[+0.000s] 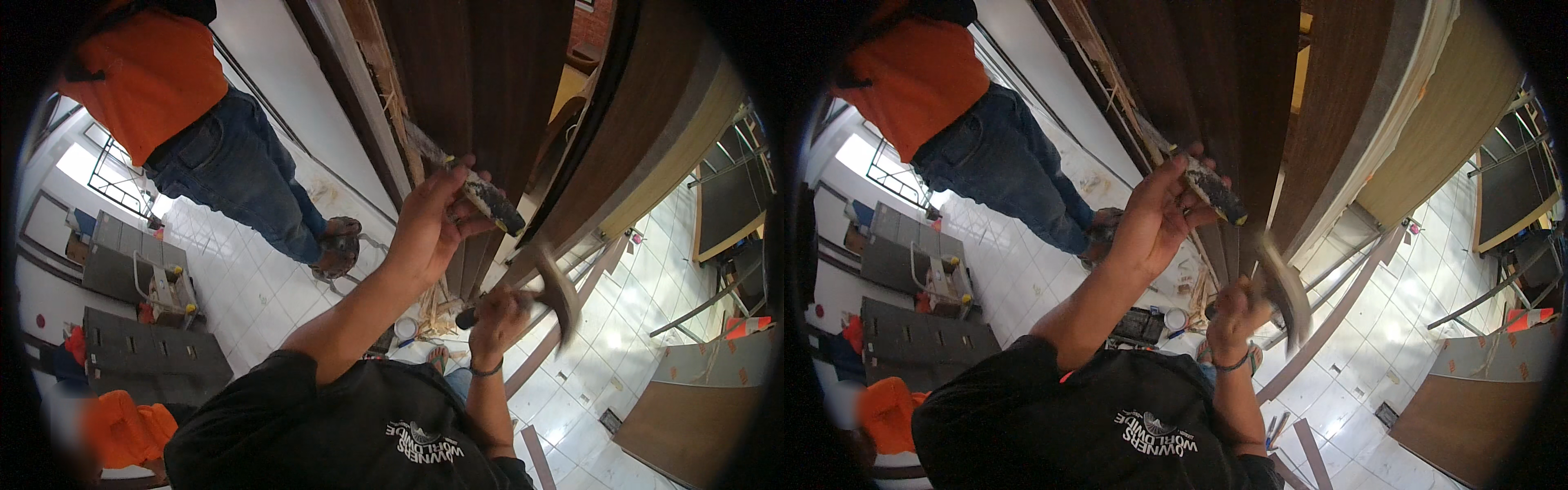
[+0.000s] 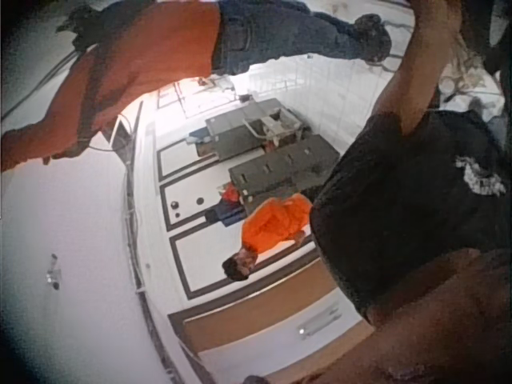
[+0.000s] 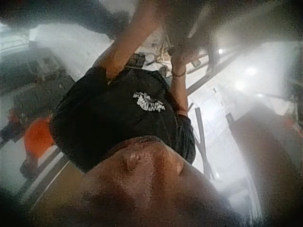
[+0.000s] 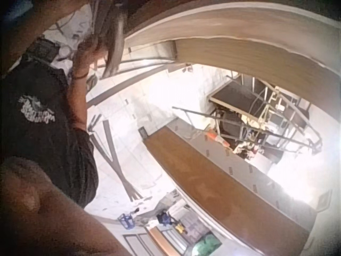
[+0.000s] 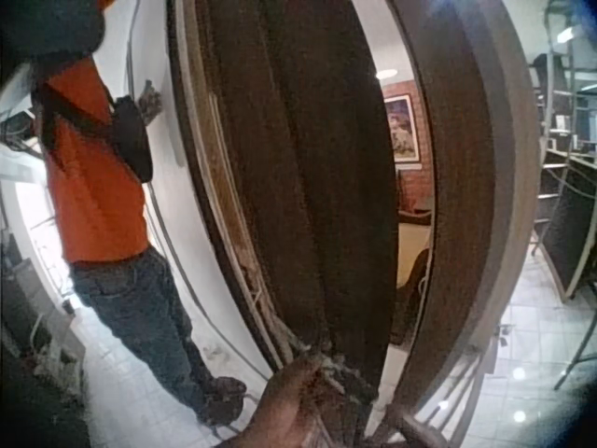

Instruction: The person uses a chisel and hammer to remove wood and debris from the edge of a door frame, then uses their hands to pull away loose splinters.

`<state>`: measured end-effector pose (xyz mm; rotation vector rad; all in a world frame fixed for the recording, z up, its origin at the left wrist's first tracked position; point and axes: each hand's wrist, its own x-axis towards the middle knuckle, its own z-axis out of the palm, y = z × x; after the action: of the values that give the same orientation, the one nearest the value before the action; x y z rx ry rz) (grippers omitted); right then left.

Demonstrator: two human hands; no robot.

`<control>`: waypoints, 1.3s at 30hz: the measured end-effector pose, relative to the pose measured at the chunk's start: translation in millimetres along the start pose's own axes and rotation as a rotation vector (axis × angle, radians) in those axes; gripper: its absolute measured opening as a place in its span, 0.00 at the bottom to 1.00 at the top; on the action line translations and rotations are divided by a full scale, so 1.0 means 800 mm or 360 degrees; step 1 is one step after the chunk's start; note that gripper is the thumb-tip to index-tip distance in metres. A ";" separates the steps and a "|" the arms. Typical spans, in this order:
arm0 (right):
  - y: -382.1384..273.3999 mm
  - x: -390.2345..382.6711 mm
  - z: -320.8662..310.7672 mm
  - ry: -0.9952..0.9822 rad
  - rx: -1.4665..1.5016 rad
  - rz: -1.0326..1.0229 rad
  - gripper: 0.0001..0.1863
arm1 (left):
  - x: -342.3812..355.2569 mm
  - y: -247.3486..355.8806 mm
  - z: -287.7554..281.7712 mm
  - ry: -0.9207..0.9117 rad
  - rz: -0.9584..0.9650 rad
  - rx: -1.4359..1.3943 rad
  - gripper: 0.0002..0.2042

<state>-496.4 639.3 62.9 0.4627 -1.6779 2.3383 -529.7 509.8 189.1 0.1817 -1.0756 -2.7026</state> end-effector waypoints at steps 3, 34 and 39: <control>-0.005 0.015 0.006 0.0093 -0.0027 -0.0015 0.16 | 0.010 0.002 -0.002 -0.0072 0.0041 0.0003 0.14; -0.043 -0.025 0.014 -0.0245 0.0470 0.0237 0.27 | -0.103 -0.025 -0.031 0.0083 0.0276 0.0532 0.09; -0.057 -0.022 -0.003 -0.0420 0.0262 0.0313 0.27 | -0.108 -0.038 -0.033 -0.0284 0.0347 0.0412 0.16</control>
<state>-463.9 656.4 95.1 0.6937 -1.7167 2.6723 -446.0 535.6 151.5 -0.1313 -1.4067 -2.4159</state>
